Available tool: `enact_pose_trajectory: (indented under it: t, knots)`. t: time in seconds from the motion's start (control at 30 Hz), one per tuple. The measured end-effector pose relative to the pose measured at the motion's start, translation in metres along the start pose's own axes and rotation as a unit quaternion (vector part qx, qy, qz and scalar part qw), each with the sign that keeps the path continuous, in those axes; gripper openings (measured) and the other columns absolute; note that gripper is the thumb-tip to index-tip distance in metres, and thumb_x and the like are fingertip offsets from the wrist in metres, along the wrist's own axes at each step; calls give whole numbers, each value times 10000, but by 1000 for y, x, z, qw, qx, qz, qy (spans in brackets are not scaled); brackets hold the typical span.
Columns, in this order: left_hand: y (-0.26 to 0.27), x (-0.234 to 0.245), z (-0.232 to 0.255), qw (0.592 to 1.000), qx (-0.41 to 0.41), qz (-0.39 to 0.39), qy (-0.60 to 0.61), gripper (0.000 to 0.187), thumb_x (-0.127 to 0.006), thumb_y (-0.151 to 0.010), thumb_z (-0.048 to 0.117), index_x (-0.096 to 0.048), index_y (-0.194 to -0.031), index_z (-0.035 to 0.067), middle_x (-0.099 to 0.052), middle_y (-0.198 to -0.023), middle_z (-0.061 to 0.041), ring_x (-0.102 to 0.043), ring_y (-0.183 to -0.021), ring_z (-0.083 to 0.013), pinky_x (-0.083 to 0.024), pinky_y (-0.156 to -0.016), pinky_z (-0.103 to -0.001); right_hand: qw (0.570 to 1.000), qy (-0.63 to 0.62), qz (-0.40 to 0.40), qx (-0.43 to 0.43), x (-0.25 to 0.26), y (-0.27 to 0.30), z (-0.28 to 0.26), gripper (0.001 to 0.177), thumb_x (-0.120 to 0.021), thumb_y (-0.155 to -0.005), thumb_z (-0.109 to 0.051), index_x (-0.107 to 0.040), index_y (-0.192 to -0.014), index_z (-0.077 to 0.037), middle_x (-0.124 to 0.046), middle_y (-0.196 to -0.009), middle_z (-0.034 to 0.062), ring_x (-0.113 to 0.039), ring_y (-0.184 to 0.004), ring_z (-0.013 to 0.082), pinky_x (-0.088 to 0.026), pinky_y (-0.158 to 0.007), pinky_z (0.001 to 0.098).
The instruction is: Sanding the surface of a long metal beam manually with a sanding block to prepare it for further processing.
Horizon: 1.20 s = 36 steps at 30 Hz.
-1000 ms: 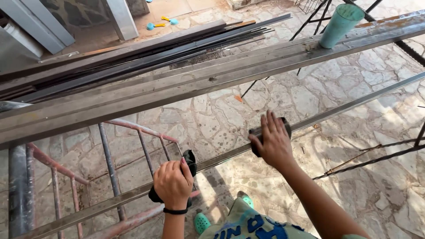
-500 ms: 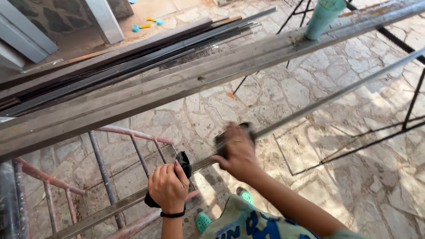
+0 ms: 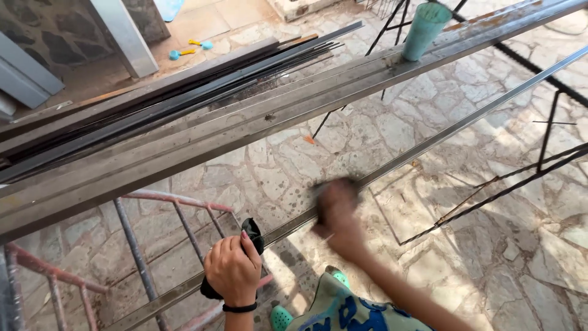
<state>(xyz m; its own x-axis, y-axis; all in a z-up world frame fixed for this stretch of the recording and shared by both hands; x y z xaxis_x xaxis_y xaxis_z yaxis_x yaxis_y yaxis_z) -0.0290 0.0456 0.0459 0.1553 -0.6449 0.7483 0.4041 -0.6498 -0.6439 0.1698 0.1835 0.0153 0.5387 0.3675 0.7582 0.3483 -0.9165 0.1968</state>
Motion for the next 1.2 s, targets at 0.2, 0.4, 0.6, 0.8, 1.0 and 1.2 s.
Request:
enact_pose_trajectory:
  t: [0.2,0.4,0.6,0.8,1.0,1.2]
  knots:
    - [2,-3,-1,1000,-5,-3,12,496,-451,-1063,311,-742,-726,93,-751,-770,-45,-703,-791,-227,-508,-692,-351,996,6,32,-87,27,-6,64,945,-501,-686,199,-262,-1550,-100,-551,-1299,228,-608,-1032,348,-579,-703,448]
    - [1,-2,-1,1000,-14,-7,21,476,-455,-1064,291,-728,-735,82,-728,-763,-46,-677,-771,-229,-493,-685,-353,992,40,-43,110,-11,38,-47,1143,-490,-623,258,-61,-1604,-141,9,-1729,47,-54,-1584,345,-596,-726,227]
    - [5,-8,-3,999,-21,-29,31,515,-405,-1076,346,-744,-786,88,-744,-799,-55,-681,-796,-232,-503,-715,-355,941,190,218,173,52,-9,46,911,-335,-989,-651,-189,-1595,12,-194,-1674,203,-155,-1562,327,-92,-1281,450]
    - [2,-4,-3,997,-26,-51,46,479,-431,-1068,355,-720,-794,88,-743,-835,-60,-686,-831,-251,-504,-746,-391,945,151,35,289,-56,57,-60,1087,-134,-885,-827,-63,-1585,2,-63,-1685,219,-51,-1557,343,-50,-1265,460]
    - [25,-18,-45,995,37,-76,60,539,-357,-1087,444,-742,-914,110,-761,-853,-54,-663,-746,-182,-482,-698,-292,957,206,190,80,64,-29,57,961,-193,-961,-732,-111,-1607,-25,-107,-1689,196,-77,-1564,331,-72,-1275,444]
    - [21,34,-91,999,28,-39,-12,459,-437,-1103,248,-767,-848,57,-745,-850,-73,-664,-777,-256,-487,-689,-360,969,-30,-60,239,-84,70,-114,957,-639,-793,131,-151,-1600,-27,-128,-1690,185,-65,-1557,355,-129,-1246,495]
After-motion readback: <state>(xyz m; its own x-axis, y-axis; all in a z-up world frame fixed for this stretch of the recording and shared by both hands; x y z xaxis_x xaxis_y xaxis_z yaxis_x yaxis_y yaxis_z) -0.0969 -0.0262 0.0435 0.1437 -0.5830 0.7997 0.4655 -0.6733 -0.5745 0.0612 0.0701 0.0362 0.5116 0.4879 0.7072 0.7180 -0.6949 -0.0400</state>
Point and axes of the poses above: each hand's wrist, its own y-axis away from the middle knuckle, its own x-axis out of the back of the hand, z = x × y, the point moved 7 cm from there along -y, towards the middle knuckle
